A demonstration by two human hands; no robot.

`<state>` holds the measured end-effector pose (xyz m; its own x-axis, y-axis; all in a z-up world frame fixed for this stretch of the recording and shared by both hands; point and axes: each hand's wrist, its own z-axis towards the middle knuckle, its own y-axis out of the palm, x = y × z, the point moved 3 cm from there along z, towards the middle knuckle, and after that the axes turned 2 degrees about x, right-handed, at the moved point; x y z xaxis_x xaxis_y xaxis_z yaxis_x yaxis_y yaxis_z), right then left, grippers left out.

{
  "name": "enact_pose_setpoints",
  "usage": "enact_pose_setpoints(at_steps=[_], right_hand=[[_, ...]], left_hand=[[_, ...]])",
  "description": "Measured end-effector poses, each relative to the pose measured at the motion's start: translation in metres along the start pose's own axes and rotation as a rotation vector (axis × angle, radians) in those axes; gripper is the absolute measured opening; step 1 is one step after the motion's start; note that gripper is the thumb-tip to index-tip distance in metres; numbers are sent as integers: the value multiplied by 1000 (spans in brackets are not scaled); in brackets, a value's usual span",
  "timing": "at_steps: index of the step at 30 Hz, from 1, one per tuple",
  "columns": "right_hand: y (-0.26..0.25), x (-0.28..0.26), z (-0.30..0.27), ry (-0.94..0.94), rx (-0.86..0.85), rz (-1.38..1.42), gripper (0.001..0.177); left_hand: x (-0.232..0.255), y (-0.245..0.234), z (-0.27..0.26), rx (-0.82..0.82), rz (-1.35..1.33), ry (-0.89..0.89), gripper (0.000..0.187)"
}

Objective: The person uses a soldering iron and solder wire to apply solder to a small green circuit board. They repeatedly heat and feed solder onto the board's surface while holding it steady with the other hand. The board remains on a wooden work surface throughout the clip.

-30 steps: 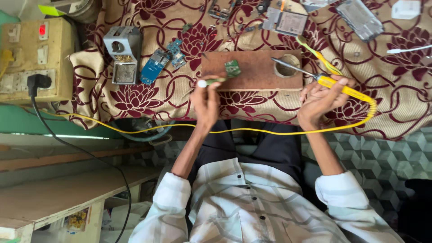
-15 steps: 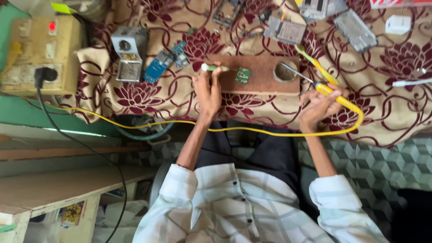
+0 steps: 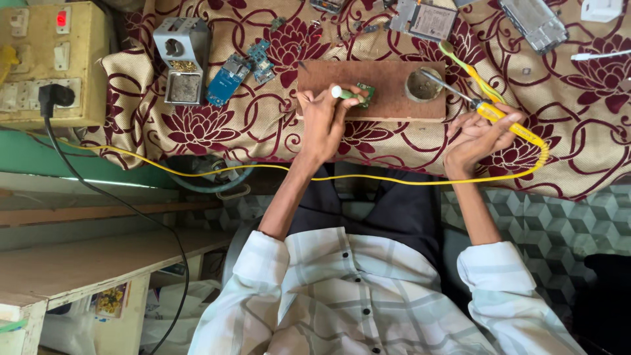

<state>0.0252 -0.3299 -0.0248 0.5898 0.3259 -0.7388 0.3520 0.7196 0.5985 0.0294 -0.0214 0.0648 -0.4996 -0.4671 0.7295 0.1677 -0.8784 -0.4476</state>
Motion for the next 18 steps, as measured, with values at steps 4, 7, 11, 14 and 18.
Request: enact_pose_setpoints(at_steps=[4, 7, 11, 14, 18], right_hand=[[-7, 5, 0, 54, 55, 3, 57], [-15, 8, 0, 89, 103, 19, 57], [-18, 12, 2, 117, 141, 35, 57], [-15, 10, 3, 65, 70, 18, 53], [-10, 7, 2, 95, 65, -14, 51]], left_hand=[[-18, 1, -10, 120, 126, -35, 16], [-35, -3, -21, 303, 104, -90, 16], [-54, 1, -13, 382, 228, -174, 17], [-54, 5, 2, 354, 308, -135, 13], [-41, 4, 18, 208, 249, -141, 16]])
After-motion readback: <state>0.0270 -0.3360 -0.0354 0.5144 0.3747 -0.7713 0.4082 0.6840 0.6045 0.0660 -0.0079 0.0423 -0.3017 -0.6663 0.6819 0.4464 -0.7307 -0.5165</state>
